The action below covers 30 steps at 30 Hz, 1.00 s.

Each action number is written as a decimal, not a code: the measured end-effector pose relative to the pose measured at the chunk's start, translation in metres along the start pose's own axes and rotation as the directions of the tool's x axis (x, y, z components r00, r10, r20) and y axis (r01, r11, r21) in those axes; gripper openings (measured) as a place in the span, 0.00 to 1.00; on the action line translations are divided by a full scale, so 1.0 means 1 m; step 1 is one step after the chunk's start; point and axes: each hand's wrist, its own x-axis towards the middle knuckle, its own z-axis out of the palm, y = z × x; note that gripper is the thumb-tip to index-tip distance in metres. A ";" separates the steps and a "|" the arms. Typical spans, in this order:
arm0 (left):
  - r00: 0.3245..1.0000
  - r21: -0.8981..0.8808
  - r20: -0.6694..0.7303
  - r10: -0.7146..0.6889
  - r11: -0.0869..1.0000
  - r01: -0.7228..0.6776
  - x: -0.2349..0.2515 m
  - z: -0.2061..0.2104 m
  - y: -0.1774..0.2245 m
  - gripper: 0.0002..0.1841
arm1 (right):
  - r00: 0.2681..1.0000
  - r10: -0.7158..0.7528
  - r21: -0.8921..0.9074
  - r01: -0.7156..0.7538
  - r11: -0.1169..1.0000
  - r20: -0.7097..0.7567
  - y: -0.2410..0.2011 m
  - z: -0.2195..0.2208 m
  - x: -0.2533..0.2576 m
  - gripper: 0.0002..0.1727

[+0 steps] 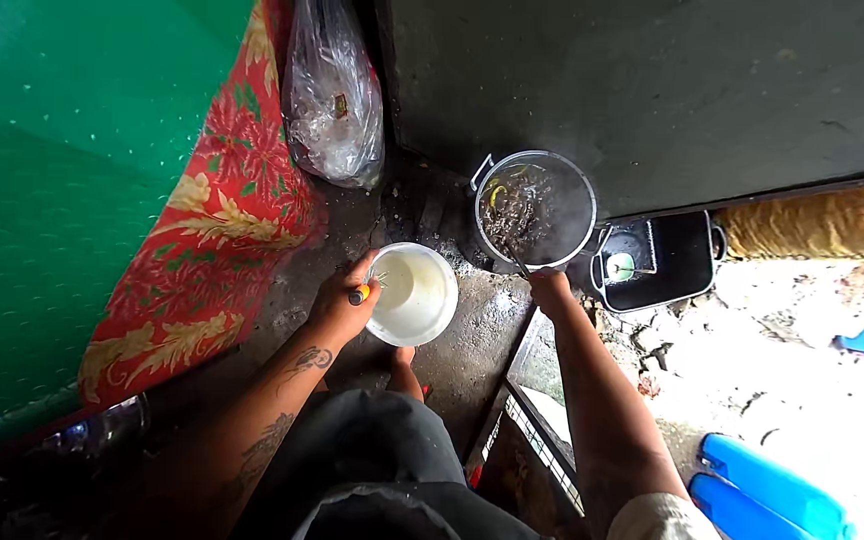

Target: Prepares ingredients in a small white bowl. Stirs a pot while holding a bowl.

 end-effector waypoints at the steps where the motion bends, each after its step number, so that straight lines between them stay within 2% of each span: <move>1: 1.000 -0.014 0.002 0.002 1.000 -0.002 -0.001 0.001 0.000 0.26 | 1.000 0.030 0.120 -0.029 0.992 -0.003 0.003 0.003 -0.001 0.17; 3: 1.000 -0.026 0.016 -0.009 1.000 0.009 -0.005 0.002 0.000 0.26 | 0.993 0.108 0.328 -0.121 0.937 0.056 0.010 0.002 -0.011 0.16; 5: 1.000 -0.026 0.029 -0.008 1.000 0.008 -0.008 0.002 0.000 0.26 | 0.989 0.125 0.478 -0.148 0.866 0.080 0.021 -0.001 -0.021 0.15; 7: 0.999 -0.028 0.041 -0.012 1.000 0.013 -0.011 0.002 0.001 0.26 | 0.991 0.119 0.539 -0.134 0.832 0.063 0.031 -0.005 -0.032 0.14; 10: 0.999 -0.034 0.049 -0.021 0.999 0.023 -0.014 0.005 0.001 0.26 | 0.994 0.109 0.529 -0.084 0.844 -0.015 0.046 -0.011 -0.045 0.15; 13: 1.000 -0.047 0.024 0.019 0.999 -0.018 -0.016 0.009 -0.003 0.26 | 0.985 0.089 0.413 -0.020 0.910 -0.149 0.057 -0.017 -0.057 0.16; 16: 0.999 -0.040 0.014 0.030 0.999 -0.030 -0.019 0.012 -0.006 0.25 | 0.950 -0.029 0.116 0.068 0.991 -0.310 0.057 -0.027 -0.065 0.16; 20: 1.000 -0.043 0.021 0.019 0.999 -0.018 -0.021 0.014 -0.010 0.25 | 0.929 -0.039 -0.234 -0.052 0.971 -0.367 0.019 -0.045 -0.067 0.20; 24: 0.999 -0.026 -0.010 0.044 0.999 -0.044 -0.022 0.019 -0.015 0.25 | 0.938 0.037 -0.431 -0.193 0.882 -0.344 -0.013 -0.042 -0.036 0.22; 27: 1.000 -0.023 0.004 0.021 1.000 -0.021 -0.024 0.019 -0.013 0.25 | 0.960 0.063 -0.503 -0.199 0.841 -0.274 -0.026 -0.026 -0.019 0.24; 30: 1.000 -0.036 0.011 0.000 0.999 0.000 -0.026 0.014 -0.014 0.25 | 0.975 0.076 -0.575 -0.185 0.797 -0.208 -0.039 -0.017 -0.027 0.23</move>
